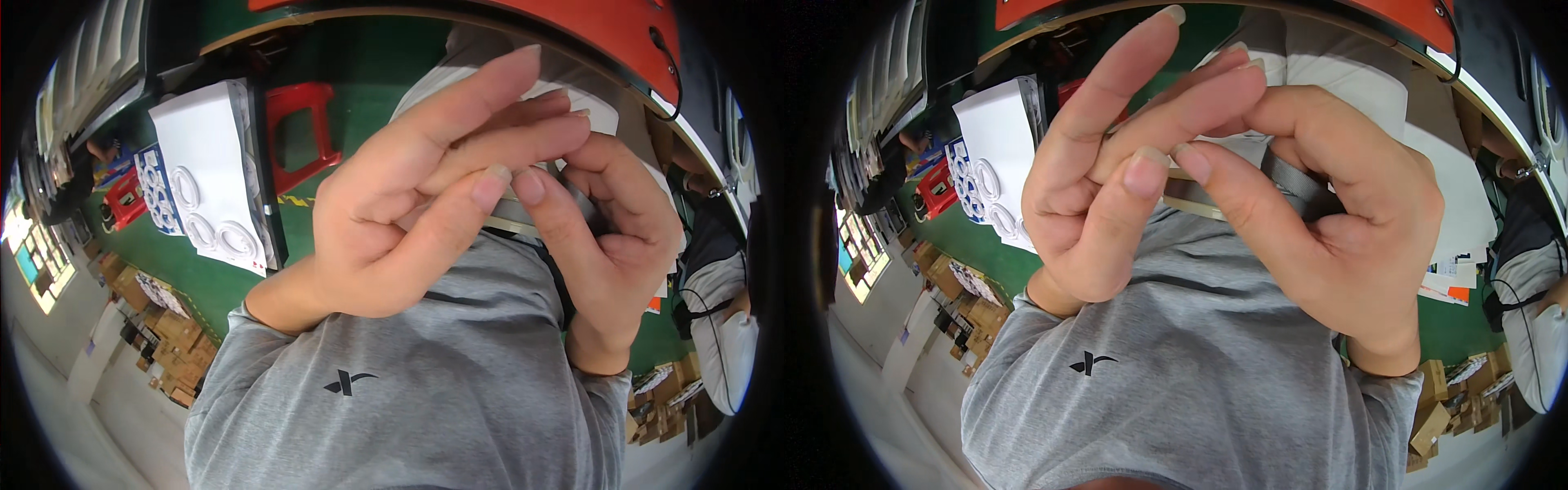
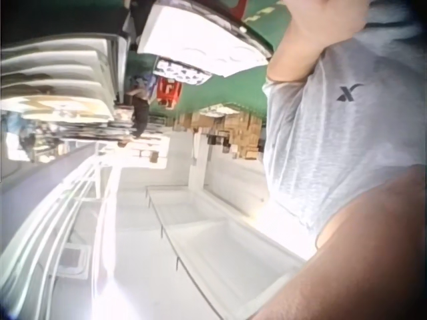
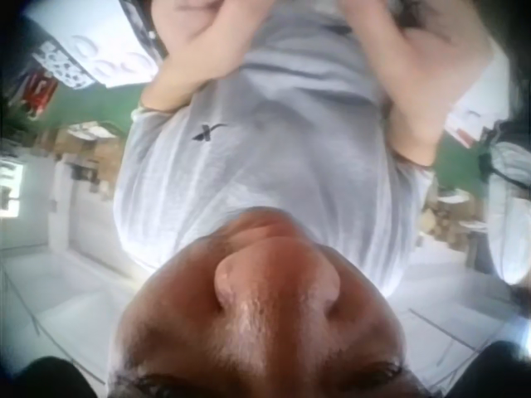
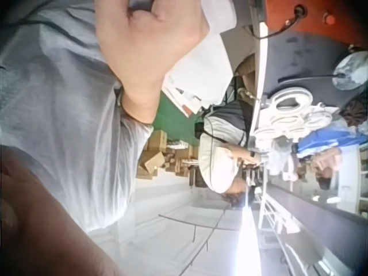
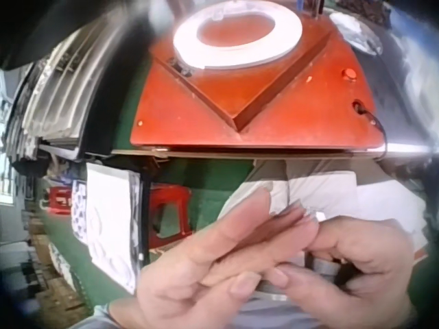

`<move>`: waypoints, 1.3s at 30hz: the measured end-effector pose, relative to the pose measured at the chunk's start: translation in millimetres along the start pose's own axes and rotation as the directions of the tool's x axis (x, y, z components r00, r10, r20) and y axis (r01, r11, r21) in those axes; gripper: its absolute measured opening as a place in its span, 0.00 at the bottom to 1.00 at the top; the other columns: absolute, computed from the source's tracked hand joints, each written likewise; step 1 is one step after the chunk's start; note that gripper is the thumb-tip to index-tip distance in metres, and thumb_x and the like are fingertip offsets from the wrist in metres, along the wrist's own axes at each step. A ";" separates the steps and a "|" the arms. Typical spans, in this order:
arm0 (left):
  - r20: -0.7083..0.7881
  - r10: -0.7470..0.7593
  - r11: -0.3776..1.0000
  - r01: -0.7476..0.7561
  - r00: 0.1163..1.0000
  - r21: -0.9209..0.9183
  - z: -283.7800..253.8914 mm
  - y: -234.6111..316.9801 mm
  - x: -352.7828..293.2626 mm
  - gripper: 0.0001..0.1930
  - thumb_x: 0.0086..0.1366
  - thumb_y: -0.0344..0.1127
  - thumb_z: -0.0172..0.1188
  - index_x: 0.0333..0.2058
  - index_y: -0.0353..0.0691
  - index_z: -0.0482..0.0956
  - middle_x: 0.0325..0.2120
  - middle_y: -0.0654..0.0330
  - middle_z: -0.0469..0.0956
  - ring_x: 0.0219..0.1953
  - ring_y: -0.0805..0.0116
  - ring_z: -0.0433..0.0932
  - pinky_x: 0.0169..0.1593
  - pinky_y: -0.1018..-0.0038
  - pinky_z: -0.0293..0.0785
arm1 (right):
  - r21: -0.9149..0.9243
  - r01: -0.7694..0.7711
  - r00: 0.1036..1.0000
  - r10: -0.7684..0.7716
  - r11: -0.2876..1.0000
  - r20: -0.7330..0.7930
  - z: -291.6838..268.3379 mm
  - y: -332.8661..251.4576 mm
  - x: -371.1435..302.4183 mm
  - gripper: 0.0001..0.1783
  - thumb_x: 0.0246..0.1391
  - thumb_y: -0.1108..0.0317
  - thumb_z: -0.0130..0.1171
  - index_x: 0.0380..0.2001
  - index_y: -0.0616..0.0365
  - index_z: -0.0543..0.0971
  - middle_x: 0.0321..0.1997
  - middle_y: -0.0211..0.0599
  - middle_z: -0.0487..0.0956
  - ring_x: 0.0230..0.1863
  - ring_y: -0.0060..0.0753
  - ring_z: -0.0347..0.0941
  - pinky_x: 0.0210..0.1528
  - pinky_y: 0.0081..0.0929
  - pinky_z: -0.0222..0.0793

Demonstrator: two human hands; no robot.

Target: Assembling circular electronic components by applying adhesive with a brush and using a rotating jig.

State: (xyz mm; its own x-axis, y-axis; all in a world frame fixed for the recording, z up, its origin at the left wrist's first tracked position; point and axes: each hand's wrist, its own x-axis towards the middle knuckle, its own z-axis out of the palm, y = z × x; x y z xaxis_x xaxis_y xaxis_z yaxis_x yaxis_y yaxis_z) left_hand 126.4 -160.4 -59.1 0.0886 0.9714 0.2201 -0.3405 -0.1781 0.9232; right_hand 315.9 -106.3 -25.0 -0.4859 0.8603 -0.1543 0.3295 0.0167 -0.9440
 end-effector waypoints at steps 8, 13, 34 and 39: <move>-0.127 0.062 0.974 -0.088 0.990 -0.209 22.8 -8.9 -7.2 0.30 0.76 0.20 0.42 0.72 0.19 0.46 0.63 0.39 0.73 0.73 0.52 0.64 0.74 0.63 0.59 | 0.117 -0.088 0.996 0.084 0.989 0.038 3.4 6.9 1.4 0.13 0.60 0.78 0.68 0.47 0.70 0.80 0.34 0.26 0.81 0.33 0.11 0.70 0.36 0.09 0.62; -0.099 -0.008 0.993 -0.004 0.995 -0.115 18.0 -5.5 -2.8 0.30 0.76 0.21 0.43 0.72 0.19 0.46 0.63 0.39 0.73 0.72 0.52 0.65 0.74 0.63 0.59 | 0.155 -0.148 0.989 0.145 0.977 0.035 4.2 5.4 1.1 0.12 0.61 0.78 0.67 0.46 0.69 0.80 0.32 0.24 0.80 0.30 0.08 0.67 0.32 0.09 0.57; 0.031 -0.040 0.985 0.034 0.999 0.168 1.4 -4.4 -3.0 0.28 0.74 0.19 0.44 0.70 0.17 0.53 0.62 0.40 0.74 0.70 0.52 0.68 0.72 0.65 0.63 | 0.184 0.007 0.999 -0.013 0.983 0.034 3.3 20.8 0.6 0.10 0.61 0.78 0.66 0.45 0.69 0.79 0.29 0.23 0.77 0.28 0.08 0.65 0.29 0.10 0.56; 0.022 -0.034 0.985 0.030 0.999 0.172 2.6 -4.2 -3.4 0.28 0.75 0.20 0.44 0.70 0.16 0.53 0.62 0.40 0.75 0.70 0.52 0.69 0.71 0.65 0.64 | 0.240 0.020 1.000 -0.021 0.971 0.003 7.8 16.3 2.0 0.10 0.61 0.78 0.67 0.44 0.69 0.80 0.31 0.24 0.78 0.29 0.08 0.66 0.30 0.09 0.58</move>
State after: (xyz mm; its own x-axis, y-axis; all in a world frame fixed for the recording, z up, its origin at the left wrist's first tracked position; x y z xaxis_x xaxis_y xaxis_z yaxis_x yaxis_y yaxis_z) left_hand 130.0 -163.3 -62.9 0.1208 0.9732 0.1954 -0.1716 -0.1734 0.9698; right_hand 313.9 -108.3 -43.0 -0.4950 0.8583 -0.1352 0.1158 -0.0890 -0.9893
